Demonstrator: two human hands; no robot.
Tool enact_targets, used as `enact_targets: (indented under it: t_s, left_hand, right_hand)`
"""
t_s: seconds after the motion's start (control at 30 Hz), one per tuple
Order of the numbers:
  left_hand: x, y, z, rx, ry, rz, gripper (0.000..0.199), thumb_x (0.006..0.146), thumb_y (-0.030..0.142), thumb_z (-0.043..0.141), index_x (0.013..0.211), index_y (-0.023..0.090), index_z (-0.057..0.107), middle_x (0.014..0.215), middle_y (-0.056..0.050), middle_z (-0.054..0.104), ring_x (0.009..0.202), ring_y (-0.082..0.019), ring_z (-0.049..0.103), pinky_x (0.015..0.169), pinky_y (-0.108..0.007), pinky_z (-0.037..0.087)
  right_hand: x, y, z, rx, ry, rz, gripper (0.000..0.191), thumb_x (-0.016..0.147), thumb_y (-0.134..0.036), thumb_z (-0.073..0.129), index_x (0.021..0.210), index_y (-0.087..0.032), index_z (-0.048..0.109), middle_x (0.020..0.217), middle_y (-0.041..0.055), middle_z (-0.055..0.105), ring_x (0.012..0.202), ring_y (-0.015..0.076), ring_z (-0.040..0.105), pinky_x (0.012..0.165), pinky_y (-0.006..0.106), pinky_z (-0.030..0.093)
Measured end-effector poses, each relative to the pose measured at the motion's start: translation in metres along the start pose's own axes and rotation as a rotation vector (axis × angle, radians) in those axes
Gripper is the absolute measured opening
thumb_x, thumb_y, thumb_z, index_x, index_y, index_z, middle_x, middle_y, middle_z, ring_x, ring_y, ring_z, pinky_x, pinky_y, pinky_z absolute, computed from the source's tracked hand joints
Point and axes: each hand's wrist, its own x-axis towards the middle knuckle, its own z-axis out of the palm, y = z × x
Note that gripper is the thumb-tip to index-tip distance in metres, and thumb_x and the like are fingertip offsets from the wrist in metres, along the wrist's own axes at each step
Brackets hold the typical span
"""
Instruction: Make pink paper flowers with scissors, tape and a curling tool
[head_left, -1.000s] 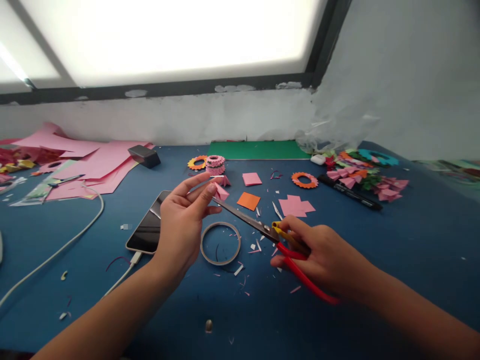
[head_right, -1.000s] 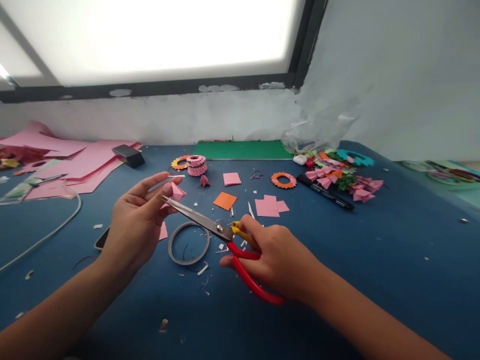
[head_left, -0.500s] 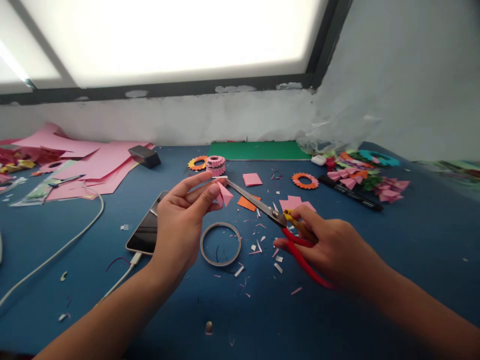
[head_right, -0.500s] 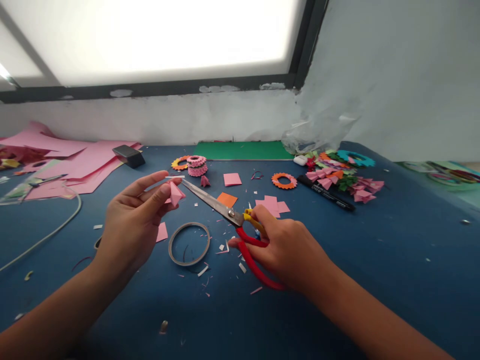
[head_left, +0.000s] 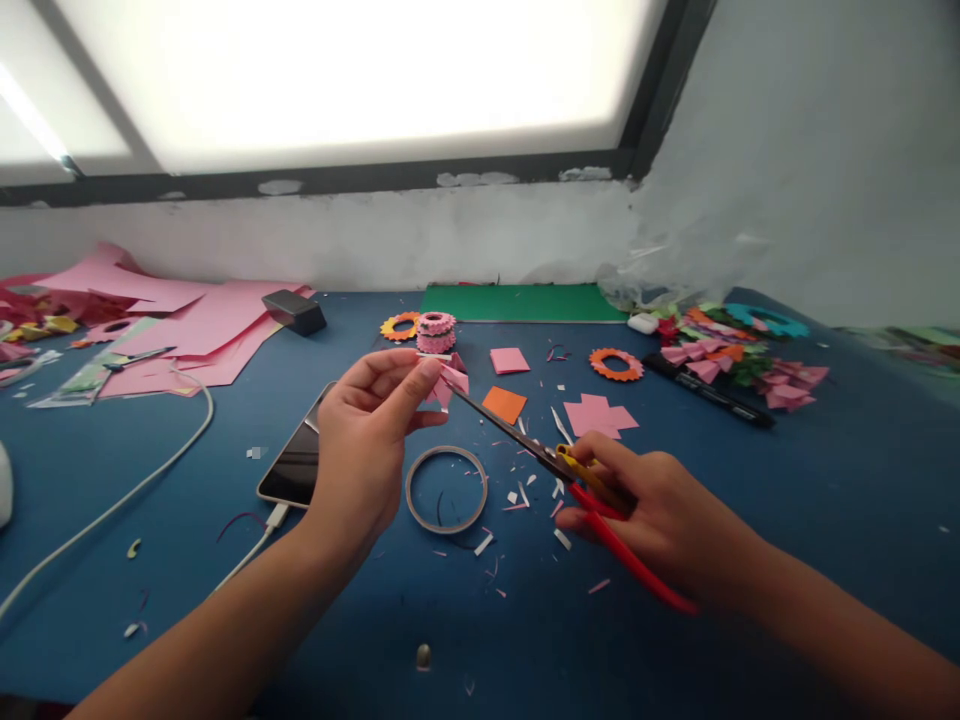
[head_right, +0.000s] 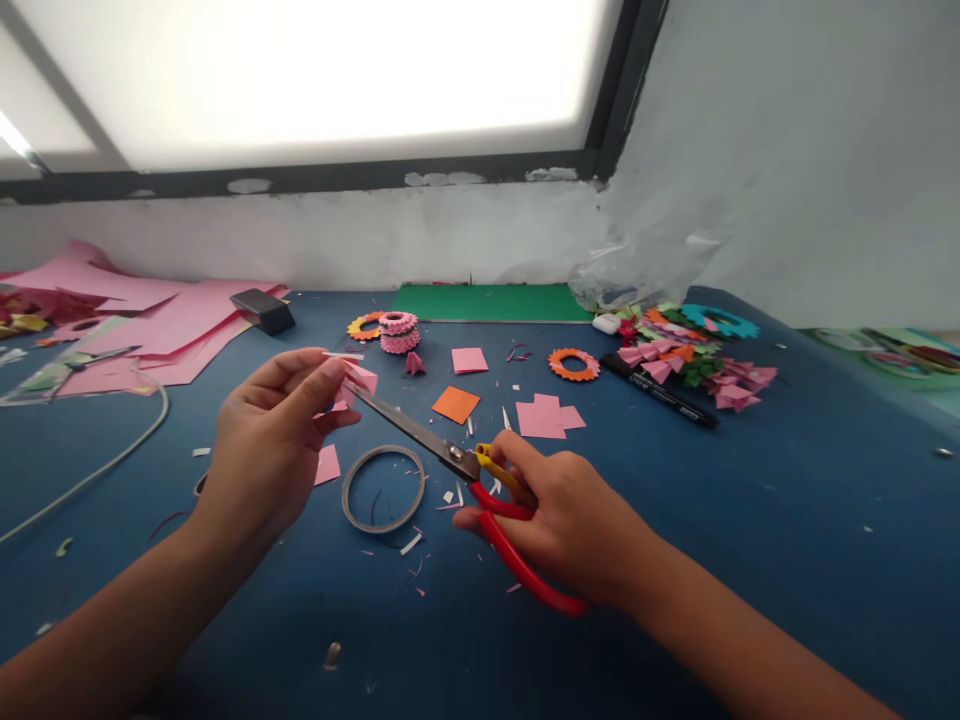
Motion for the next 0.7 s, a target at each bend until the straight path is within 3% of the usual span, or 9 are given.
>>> enact_targets:
  t_s: [0.33, 0.57, 0.7]
  left_hand:
    - [-0.0015, -0.0023, 0.0008, 0.026, -0.037, 0.049, 0.018, 0.069, 0.025, 0.076, 0.085, 0.019, 0.069, 0.072, 0.0, 0.071, 0.065, -0.011, 0.064, 0.051, -0.017, 0.055]
    - [-0.0019, -0.0012, 0.0007, 0.02, -0.026, 0.037, 0.019, 0.067, 0.025, 0.077, 0.084, 0.019, 0.069, 0.072, 0.001, 0.071, 0.064, -0.011, 0.065, 0.045, -0.014, 0.054]
    - [-0.0027, 0.0012, 0.0014, 0.005, -0.015, 0.025, 0.02, 0.067, 0.025, 0.078, 0.082, 0.018, 0.067, 0.07, 0.001, 0.071, 0.064, -0.011, 0.065, 0.043, -0.014, 0.054]
  right_hand:
    - [0.0002, -0.0002, 0.0014, -0.171, 0.141, -0.027, 0.04, 0.081, -0.061, 0.048, 0.084, -0.021, 0.047, 0.046, -0.0067, 0.043, 0.041, 0.01, 0.032, 0.041, 0.023, 0.027]
    - [0.0023, 0.0067, 0.0046, -0.543, 0.508, -0.259, 0.042, 0.087, -0.059, 0.04, 0.09, -0.018, 0.05, 0.046, -0.0062, 0.046, 0.034, 0.0102, 0.044, 0.039, 0.021, 0.03]
    - [0.0017, 0.0065, 0.0049, -0.741, 0.635, -0.331, 0.042, 0.088, -0.058, 0.039, 0.089, -0.018, 0.05, 0.047, -0.0049, 0.048, 0.034, 0.0123, 0.05, 0.037, 0.022, 0.029]
